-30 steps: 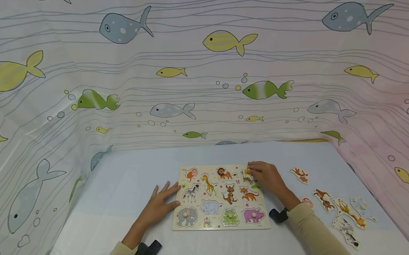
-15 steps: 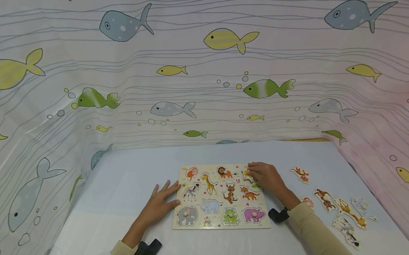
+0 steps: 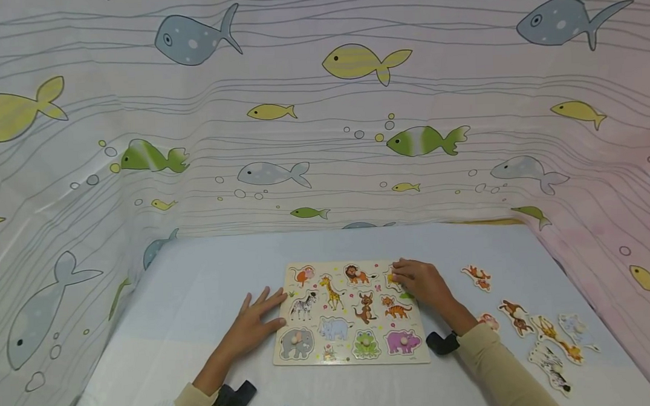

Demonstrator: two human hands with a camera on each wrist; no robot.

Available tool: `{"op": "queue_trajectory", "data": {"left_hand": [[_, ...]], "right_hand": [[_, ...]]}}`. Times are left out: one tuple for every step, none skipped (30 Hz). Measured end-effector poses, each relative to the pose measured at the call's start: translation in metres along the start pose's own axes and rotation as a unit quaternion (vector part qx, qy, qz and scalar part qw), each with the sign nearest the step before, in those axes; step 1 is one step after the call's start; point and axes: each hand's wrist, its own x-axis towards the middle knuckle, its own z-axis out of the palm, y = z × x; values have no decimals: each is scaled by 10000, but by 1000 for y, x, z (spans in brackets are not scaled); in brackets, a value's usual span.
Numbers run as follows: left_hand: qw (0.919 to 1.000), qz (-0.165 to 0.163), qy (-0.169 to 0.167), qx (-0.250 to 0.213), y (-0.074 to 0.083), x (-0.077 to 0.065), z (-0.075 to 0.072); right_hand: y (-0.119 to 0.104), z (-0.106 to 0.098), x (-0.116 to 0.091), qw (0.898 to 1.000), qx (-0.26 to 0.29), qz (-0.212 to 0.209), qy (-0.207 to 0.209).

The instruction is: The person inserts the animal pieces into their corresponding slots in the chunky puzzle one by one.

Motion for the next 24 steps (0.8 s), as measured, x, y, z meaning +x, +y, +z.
{"op": "queue_trajectory", "data": {"left_hand": [[10000, 3, 11, -6, 0, 0, 0], [10000, 0, 15, -8, 0, 0, 0], [10000, -3, 14, -10, 0, 0, 0], [10000, -7, 11, -17, 0, 0, 0], [10000, -9, 3, -19, 0, 1, 0], [10000, -6, 0, -20, 0, 1, 0], [10000, -3, -3, -20, 0, 1, 0], [10000, -7, -11, -17, 0, 1, 0], [10000, -3, -18, -17, 0, 1, 0], [10000, -9, -25, -18, 0, 1, 0], [10000, -11, -26, -12, 0, 1, 0], [10000, -12, -24, -9, 0, 1, -1], [10000, -19, -22, -11, 0, 1, -1], [10000, -30, -19, -18, 0, 1, -1], [10000, -41, -16, -20, 0, 1, -2], [10000, -57, -14, -31, 0, 1, -2], [10000, -64, -14, -37, 0, 1, -2], [10000, -75, -19, -50, 0, 1, -2], [9999, -88, -21, -64, 0, 1, -2], [9999, -102, -26, -80, 0, 1, -2], [9999, -105, -23, -96, 0, 1, -2], [9999, -103, -19, -105, 0, 1, -1], [9999, -102, -18, -106, 0, 1, -1], [9999, -106, -16, -113, 0, 2, -1]], "right_hand": [[0, 0, 0, 10000, -3, -12, 1], [0, 0, 0, 10000, -10, -21, 9], [0, 0, 0, 10000, -12, -37, 18], [0, 0, 0, 10000, -13, -39, 21], [0, 0, 0, 10000, -10, -51, 26], [0, 0, 0, 10000, -29, -67, 35], [1, 0, -1, 10000, -39, -70, 35], [1, 0, -1, 10000, -41, -61, 36], [0, 0, -1, 10000, -45, -54, 35], [0, 0, -1, 10000, -46, -42, 33], [0, 0, -1, 10000, -53, -34, 28], [0, 0, 0, 10000, -63, -22, 17], [-1, 0, 0, 10000, -50, 6, -8], [-1, 0, 0, 10000, -42, 32, -33], [-2, -1, 0, 9999, -22, 74, -70], [-2, -1, 0, 9999, -7, 113, -111], [-3, -1, 0, 9997, 3, 171, -147], [-3, -1, 0, 9996, 34, 229, -187], [-3, -1, 0, 9994, 63, 273, -221], [-2, 0, 0, 9992, 84, 291, -248], [-2, 0, 0, 9992, 102, 300, -258], [-1, 0, -1, 9992, 108, 275, -258], [-1, 1, -1, 9993, 123, 256, -251], [0, 1, -1, 9994, 144, 217, -243]]}}
